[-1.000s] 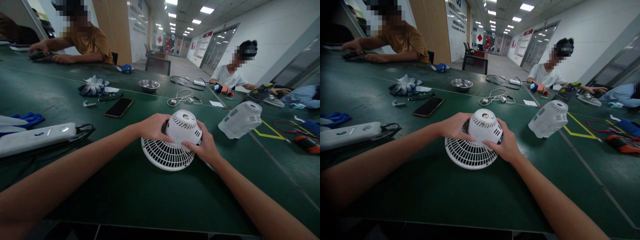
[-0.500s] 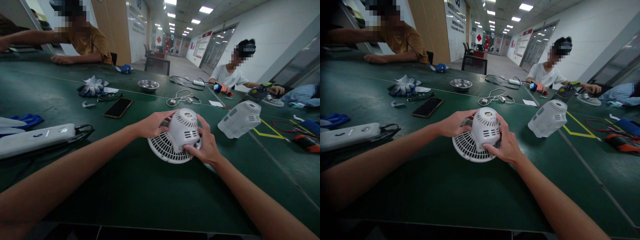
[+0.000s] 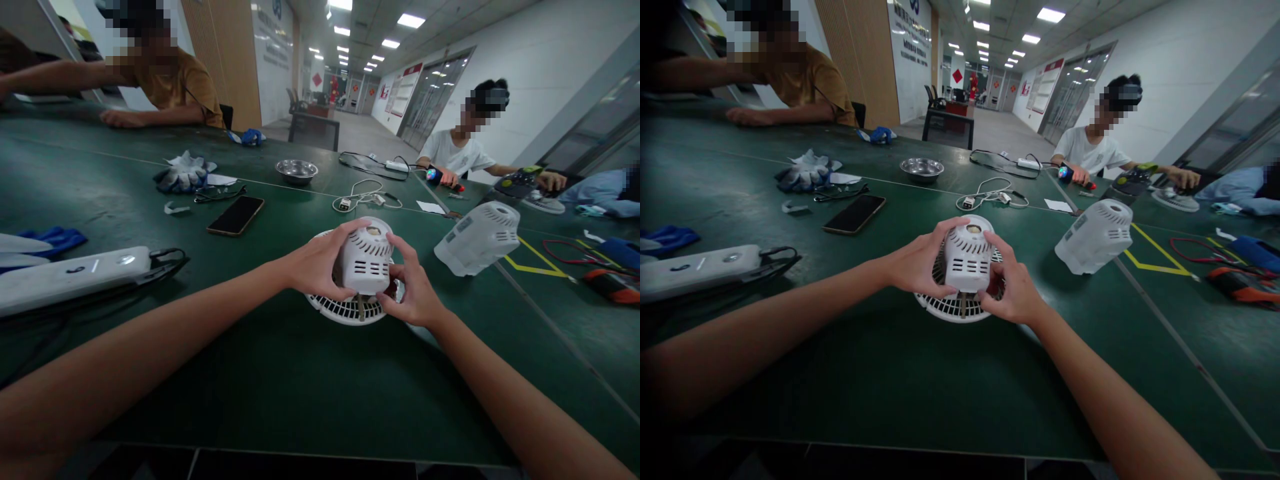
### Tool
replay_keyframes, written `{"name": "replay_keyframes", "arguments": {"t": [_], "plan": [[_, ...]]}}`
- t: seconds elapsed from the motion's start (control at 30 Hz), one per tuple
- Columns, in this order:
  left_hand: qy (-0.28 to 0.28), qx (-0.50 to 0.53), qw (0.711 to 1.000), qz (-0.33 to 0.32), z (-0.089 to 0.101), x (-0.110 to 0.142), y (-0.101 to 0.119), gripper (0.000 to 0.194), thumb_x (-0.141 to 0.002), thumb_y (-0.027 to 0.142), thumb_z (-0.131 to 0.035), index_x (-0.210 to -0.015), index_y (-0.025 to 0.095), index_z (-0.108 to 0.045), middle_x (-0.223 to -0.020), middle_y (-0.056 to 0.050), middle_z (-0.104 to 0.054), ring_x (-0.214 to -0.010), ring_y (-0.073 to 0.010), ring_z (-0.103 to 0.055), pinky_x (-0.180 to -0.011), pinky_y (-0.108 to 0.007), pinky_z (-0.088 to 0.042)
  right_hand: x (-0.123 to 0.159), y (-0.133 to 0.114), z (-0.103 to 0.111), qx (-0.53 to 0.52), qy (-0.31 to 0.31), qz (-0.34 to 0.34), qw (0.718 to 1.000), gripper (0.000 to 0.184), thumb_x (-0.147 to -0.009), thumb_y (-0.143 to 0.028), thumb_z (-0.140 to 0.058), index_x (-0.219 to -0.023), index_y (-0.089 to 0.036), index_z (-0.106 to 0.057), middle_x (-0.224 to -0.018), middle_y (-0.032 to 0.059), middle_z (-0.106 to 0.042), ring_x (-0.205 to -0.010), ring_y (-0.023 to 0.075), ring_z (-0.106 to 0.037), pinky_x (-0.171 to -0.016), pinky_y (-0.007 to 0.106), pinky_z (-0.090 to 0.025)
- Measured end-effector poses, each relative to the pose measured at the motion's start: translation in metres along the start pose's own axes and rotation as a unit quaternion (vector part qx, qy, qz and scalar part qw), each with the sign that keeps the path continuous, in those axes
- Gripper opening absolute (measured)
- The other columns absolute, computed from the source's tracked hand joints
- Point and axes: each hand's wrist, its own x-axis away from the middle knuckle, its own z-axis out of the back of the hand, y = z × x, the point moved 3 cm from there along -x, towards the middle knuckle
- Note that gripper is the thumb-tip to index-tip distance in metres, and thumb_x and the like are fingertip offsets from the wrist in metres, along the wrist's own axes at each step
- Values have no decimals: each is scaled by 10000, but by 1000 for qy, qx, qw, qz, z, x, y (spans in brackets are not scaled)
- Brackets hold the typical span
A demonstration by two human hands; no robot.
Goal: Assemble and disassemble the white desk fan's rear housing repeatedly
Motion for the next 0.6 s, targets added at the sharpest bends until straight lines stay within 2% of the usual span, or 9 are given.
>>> {"name": "replay_keyframes", "arguments": {"t": [0.17, 0.3, 0.47, 0.6], "plan": [[13, -13, 1000, 13, -3, 0, 2, 1182, -656, 415, -871, -1574, 317, -133, -1558, -193, -434, -1255, -410, -588, -1060, -564, -492, 0, -4, -1, -4, 1, 4, 1000, 1029, -739, -408, -764, -1620, -335, -237, -1204, 93, -741, -758, 254, -740, -605, 410, -636], [10, -10, 1000, 7, -1, 0, 1, 1141, -680, 433, -861, -1564, 308, -150, -1545, -193, -444, -1231, -397, -600, -1050, -551, -498, 0, -6, -1, -6, 3, -2, 1000, 1020, -729, -343, -758, -1613, -322, -249, -1169, 89, -744, -740, 243, -730, -606, 401, -633], [-6, -2, 1000, -7, 2, 1, -2, 1120, -689, 473, -870, -1553, 300, -178, -1554, -199, -432, -1257, -407, -589, -1075, -564, -485, -1, -8, 1, -33, -21, -7, 999, 993, -735, -286, -770, -1591, -317, -266, -1042, 57, -741, -699, 221, -711, -584, 367, -625], [6, 8, 1000, -16, 2, 1, -4, 1102, -679, 463, -874, -1538, 283, -209, -1501, -194, -485, -1215, -389, -612, -1046, -546, -508, -2, -10, 2, -67, -40, 1, 997, 1012, -735, -250, -807, -1574, -341, -248, -984, 28, -713, -705, 214, -706, -603, 360, -633]]}}
